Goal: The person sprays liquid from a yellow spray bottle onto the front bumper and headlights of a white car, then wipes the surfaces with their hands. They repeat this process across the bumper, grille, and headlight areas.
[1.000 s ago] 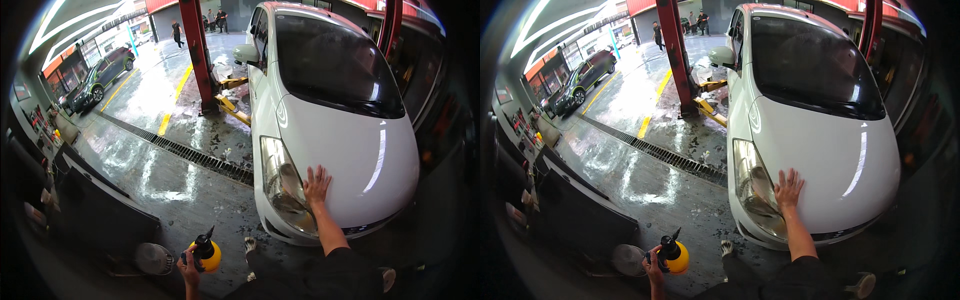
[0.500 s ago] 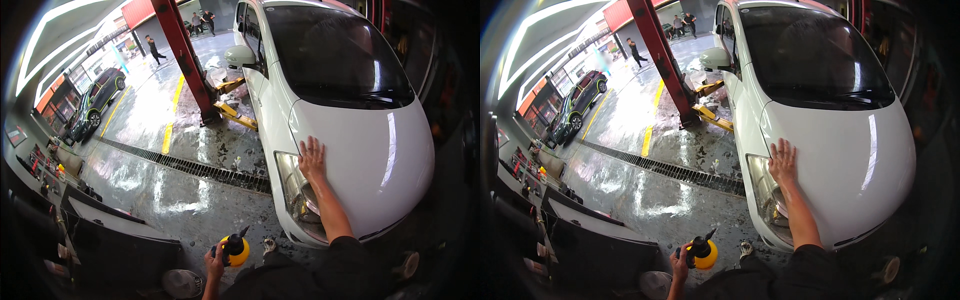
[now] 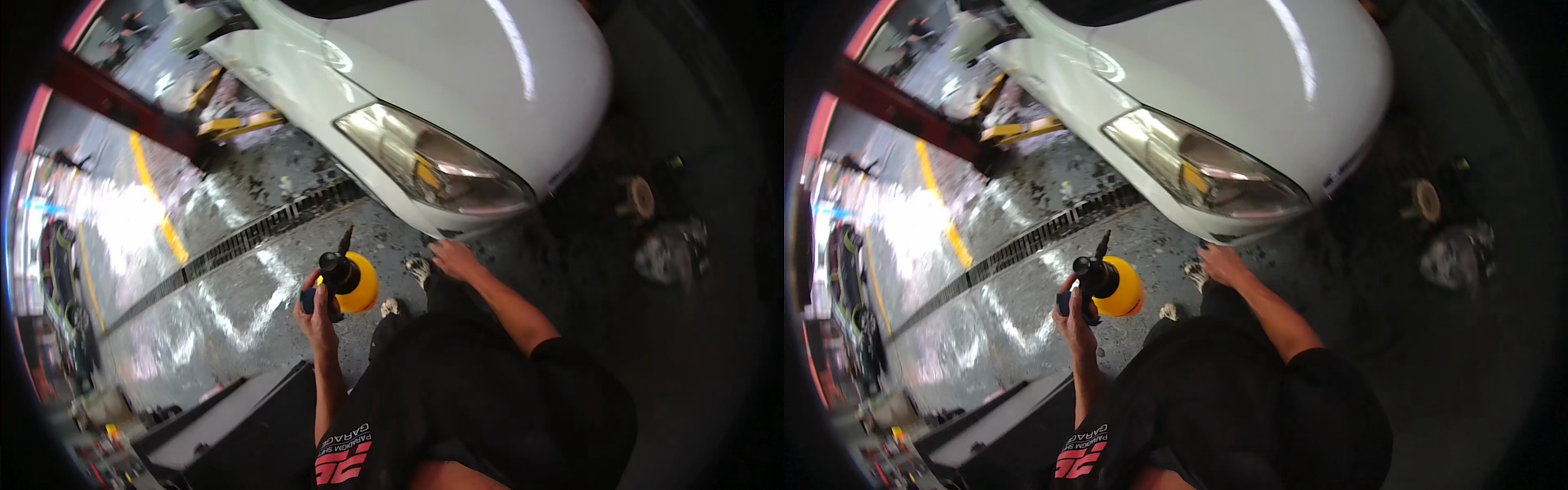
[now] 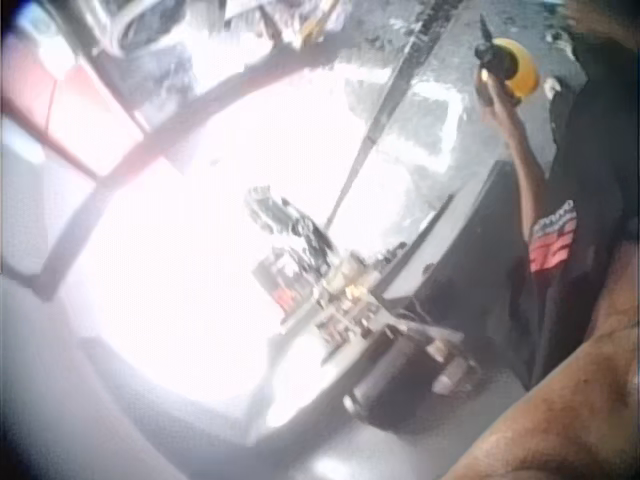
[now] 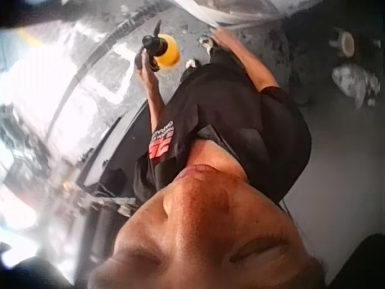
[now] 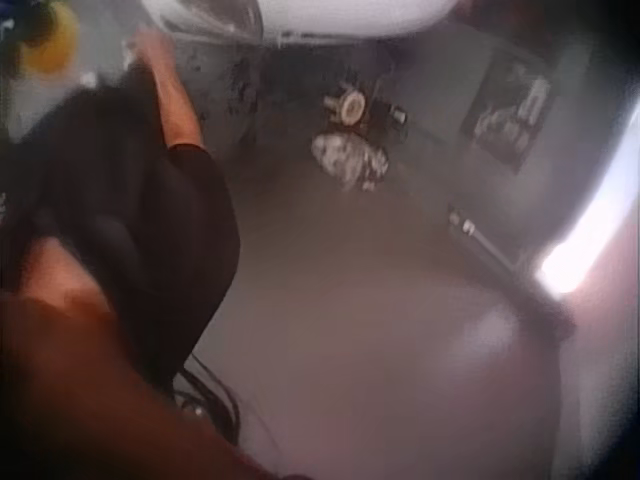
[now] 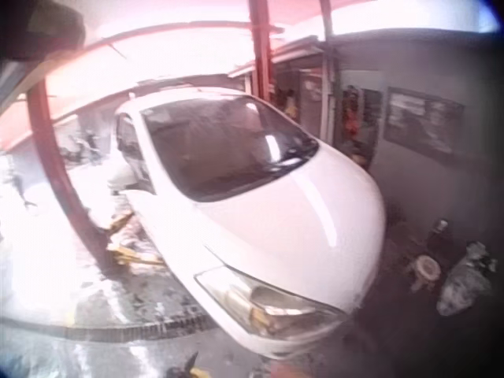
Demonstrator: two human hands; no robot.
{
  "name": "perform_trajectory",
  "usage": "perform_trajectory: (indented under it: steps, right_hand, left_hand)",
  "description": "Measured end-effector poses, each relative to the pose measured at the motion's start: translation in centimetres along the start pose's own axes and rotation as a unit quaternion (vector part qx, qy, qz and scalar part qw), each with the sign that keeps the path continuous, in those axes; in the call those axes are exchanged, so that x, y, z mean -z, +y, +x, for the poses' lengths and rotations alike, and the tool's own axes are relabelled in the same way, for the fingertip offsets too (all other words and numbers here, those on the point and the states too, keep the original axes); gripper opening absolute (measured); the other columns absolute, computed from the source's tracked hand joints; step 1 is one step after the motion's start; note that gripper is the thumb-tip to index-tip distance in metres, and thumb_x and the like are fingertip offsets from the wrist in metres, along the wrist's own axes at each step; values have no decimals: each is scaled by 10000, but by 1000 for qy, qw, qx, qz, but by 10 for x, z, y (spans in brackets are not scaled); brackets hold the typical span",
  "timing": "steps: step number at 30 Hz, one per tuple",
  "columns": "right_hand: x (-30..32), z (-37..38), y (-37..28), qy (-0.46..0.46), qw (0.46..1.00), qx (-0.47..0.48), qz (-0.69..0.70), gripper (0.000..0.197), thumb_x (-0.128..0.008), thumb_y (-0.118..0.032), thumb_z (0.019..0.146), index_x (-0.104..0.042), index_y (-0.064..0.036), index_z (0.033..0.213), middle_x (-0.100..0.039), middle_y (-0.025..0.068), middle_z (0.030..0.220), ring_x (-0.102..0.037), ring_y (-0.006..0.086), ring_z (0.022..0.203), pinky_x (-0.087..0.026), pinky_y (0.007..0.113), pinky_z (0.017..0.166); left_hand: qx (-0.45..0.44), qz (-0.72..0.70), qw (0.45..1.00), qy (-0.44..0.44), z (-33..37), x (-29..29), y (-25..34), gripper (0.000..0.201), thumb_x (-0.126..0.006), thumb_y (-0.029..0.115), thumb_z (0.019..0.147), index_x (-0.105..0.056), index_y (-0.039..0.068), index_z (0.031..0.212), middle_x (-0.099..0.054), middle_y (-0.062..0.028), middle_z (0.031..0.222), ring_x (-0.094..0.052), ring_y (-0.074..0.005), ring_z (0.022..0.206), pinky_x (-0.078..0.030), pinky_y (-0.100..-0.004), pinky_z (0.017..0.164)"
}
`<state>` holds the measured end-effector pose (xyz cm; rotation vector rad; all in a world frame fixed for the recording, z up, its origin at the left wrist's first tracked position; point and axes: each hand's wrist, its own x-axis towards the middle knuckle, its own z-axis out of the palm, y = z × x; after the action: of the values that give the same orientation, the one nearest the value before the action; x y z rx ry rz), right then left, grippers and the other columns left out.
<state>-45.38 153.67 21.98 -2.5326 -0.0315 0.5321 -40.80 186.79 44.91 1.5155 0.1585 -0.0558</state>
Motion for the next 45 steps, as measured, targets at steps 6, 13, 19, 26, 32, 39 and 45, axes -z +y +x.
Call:
perform_trajectory:
  steps: [6,13,19,26,32,39,45]
  right_hand:
    - [-112,-233,71,94,924,-360,86,473,-596,-341,987,-583,-73,1377,-608,199,1261,-589,389,1173,-480,471,977]
    - [-102,-274,22,236,886,-373,141,456,-576,-305,1011,-562,-35,1378,-592,231,1302,-566,418,1209,-466,477,1003]
    - [23,-129,1,380,904,-195,33,567,-620,-251,991,-454,-7,1475,-450,235,1500,-442,414,1373,-384,454,1129]
    - [128,74,7,413,873,6,-260,755,-621,-439,958,-342,-76,1558,-265,177,1631,-270,366,1497,-244,546,1217]
    - [174,246,-99,381,790,46,-479,759,-483,-560,992,-333,-94,1572,-264,178,1640,-251,336,1514,-172,615,1211]
    - [140,243,-80,306,692,122,-642,655,-436,-418,1034,-279,-144,1607,-222,84,1678,-195,295,1549,-139,618,1228]
    - [148,168,-30,345,782,147,-498,658,-453,-397,1019,-268,-185,1614,-195,81,1687,-161,304,1558,-129,626,1239]
  left_hand:
    - [52,-2,995,-80,21,20,-26,345,-680,119,948,-661,-40,1254,-560,36,653,-485,-37,555,-360,-209,511]
    - [55,-9,993,-106,12,27,-12,350,-618,47,907,-666,-49,1240,-573,21,678,-496,-38,564,-387,-206,519]
    - [33,21,993,-113,13,12,31,346,-594,53,892,-682,-37,1215,-577,12,680,-502,-55,567,-392,-211,532]
    - [47,63,995,-66,18,5,49,326,-609,36,883,-696,-36,1189,-585,5,682,-516,-54,564,-392,-207,527]
    - [72,60,996,-16,33,10,35,346,-648,69,864,-689,-37,1191,-572,11,660,-501,-53,537,-379,-205,506]
    - [80,14,997,-10,60,27,7,356,-626,33,864,-701,-20,1207,-562,29,667,-489,-40,561,-364,-200,530]
    - [90,26,995,-37,83,43,-7,334,-626,36,883,-711,-6,1203,-577,45,707,-488,-23,595,-359,-185,555]
